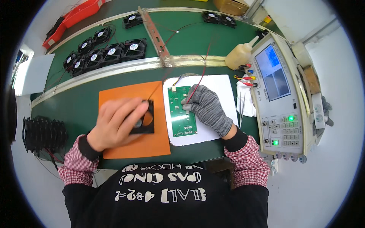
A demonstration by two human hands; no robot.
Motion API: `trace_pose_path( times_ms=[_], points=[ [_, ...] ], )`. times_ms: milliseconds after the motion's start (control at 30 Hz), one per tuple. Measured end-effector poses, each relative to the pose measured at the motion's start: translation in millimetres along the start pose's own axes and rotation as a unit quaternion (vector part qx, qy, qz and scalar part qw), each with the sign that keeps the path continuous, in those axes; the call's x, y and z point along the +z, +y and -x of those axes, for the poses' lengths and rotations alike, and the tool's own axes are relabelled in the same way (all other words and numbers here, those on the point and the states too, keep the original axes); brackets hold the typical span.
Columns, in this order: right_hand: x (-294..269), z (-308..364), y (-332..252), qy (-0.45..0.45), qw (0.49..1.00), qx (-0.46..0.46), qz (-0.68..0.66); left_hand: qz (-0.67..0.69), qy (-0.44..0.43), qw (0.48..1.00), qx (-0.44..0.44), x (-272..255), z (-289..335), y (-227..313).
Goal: The person tests a green circuit board by connecting it to a series of black cooling fans. They use a red probe wire to touch specific points on the board while holding the fans, then place the fans on the table. This process is repeated for multiple fans throughout the clip.
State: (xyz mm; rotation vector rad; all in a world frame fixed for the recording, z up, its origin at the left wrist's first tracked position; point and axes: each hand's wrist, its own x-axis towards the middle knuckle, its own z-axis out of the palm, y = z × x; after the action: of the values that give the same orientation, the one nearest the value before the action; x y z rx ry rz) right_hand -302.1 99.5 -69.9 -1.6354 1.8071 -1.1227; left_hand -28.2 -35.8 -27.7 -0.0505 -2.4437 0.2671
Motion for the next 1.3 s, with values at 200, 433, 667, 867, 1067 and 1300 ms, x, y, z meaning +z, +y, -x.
trace_pose_path(
  times_ms=[200,433,667,867,1067,1300],
  points=[
    [-6,2,-1,0.008,0.998,0.044,-0.043,0.751,-0.107,0.542,-0.362,-74,-20,4],
    [1,0,-2,0.015,0.999,-0.013,0.025,0.330,0.059,0.932,-0.139,-71,-14,2],
    [3,8,-3,0.091,0.995,-0.037,0.018,0.108,0.134,0.984,-0.035,36,-91,-55],
    [-4,0,-20,0.185,0.982,-0.042,-0.015,-0.010,-0.154,0.949,-0.274,112,-68,-147],
    [-5,3,-26,0.232,0.950,-0.182,0.104,0.235,-0.047,0.971,-0.009,54,-95,-56],
    [1,3,-27,0.036,0.923,-0.310,0.227,0.412,-0.343,0.831,0.147,-21,-49,-17]
  ],
)
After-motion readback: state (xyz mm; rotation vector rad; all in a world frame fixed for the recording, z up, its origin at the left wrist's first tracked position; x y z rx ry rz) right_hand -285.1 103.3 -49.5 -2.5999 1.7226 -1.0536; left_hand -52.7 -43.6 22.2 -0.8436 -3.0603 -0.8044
